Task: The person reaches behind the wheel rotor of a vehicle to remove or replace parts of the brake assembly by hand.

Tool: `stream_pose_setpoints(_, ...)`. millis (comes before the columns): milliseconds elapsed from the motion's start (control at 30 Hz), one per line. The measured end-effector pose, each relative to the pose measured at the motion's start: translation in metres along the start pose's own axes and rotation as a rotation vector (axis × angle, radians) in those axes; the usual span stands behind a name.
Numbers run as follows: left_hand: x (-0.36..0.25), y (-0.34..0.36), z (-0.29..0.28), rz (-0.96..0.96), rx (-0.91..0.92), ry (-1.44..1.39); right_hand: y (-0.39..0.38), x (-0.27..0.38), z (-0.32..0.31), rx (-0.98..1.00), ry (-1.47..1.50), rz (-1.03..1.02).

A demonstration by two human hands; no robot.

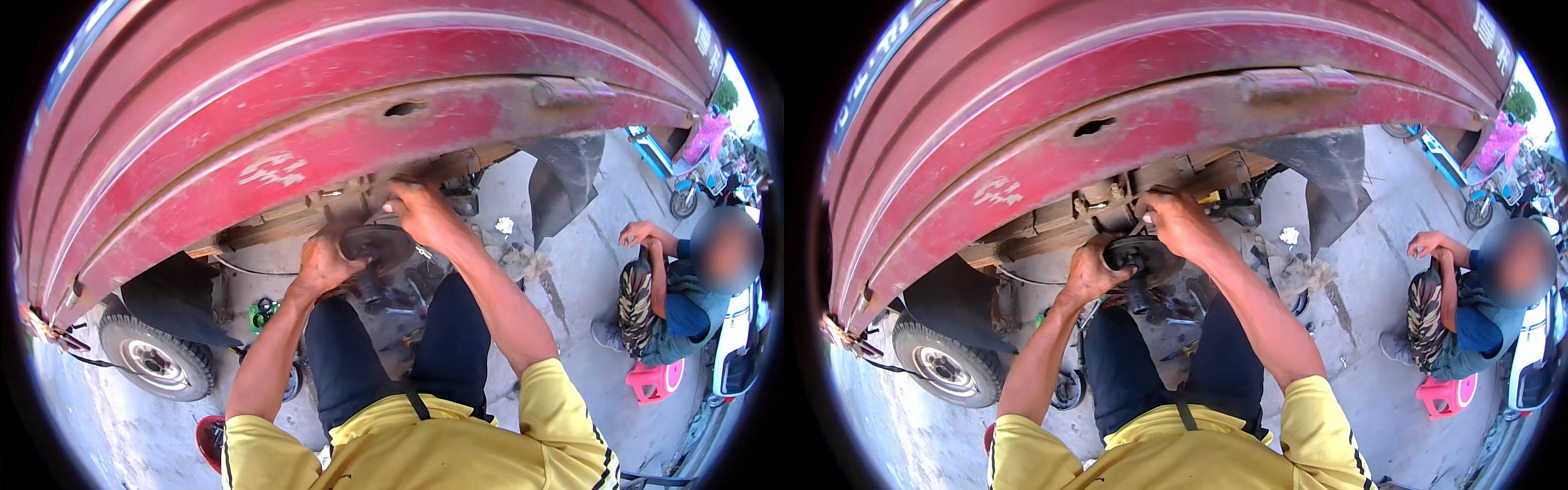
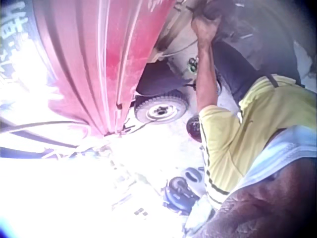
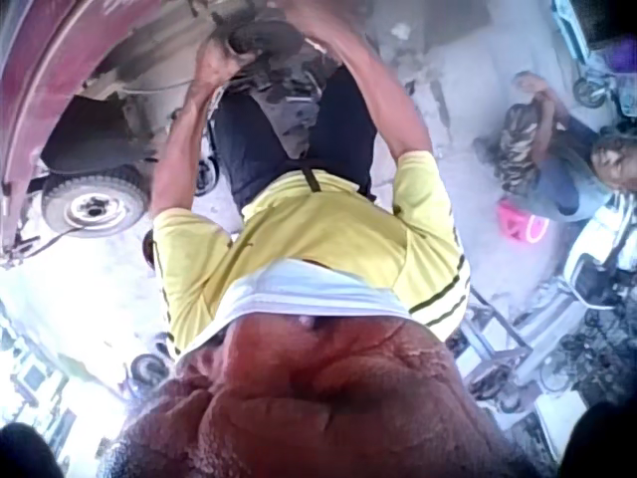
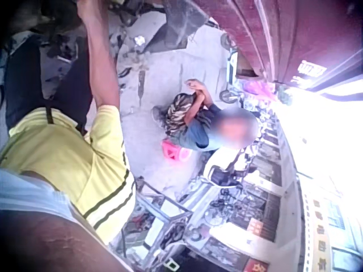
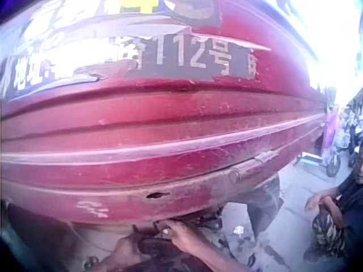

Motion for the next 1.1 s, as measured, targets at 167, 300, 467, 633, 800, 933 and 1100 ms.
stream_pose_setpoints(167,0.005,0.001,0.008,-0.100,0.183,0.001,0.023,-0.038,0.036,0.014,0.058,0.019)
stream_pose_setpoints(300,0.007,0.013,0.026,0.002,0.139,0.113,0.017,-0.014,0.018,-0.155,0.112,-0.244)
stream_pose_setpoints(467,0.008,0.006,0.013,-0.039,0.212,0.058,0.015,-0.058,0.031,-0.177,0.498,0.176)
stream_pose_setpoints(633,0.019,0.000,0.023,-0.034,0.073,-0.031,0.018,-0.055,0.051,-0.084,0.310,0.109)
stream_pose_setpoints(800,0.013,0.005,0.018,-0.043,0.112,0.007,0.021,-0.035,0.047,-0.030,0.262,0.140)
stream_pose_setpoints(933,0.006,0.006,0.007,-0.067,0.247,0.016,0.022,-0.027,0.045,-0.054,0.208,0.052)
stream_pose_setpoints(1100,0.006,0.007,0.007,-0.060,0.237,0.014,0.015,-0.055,0.021,-0.051,0.165,0.141)
Point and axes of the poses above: each hand's wrist, its own y-axis towards the middle knuckle, its own z-axis out of the palm, x = y × z, the point moved 6 cm from there along y, towards the middle knuckle, and after that the axes turned 12 degrees about y, right-handed, at the moved point
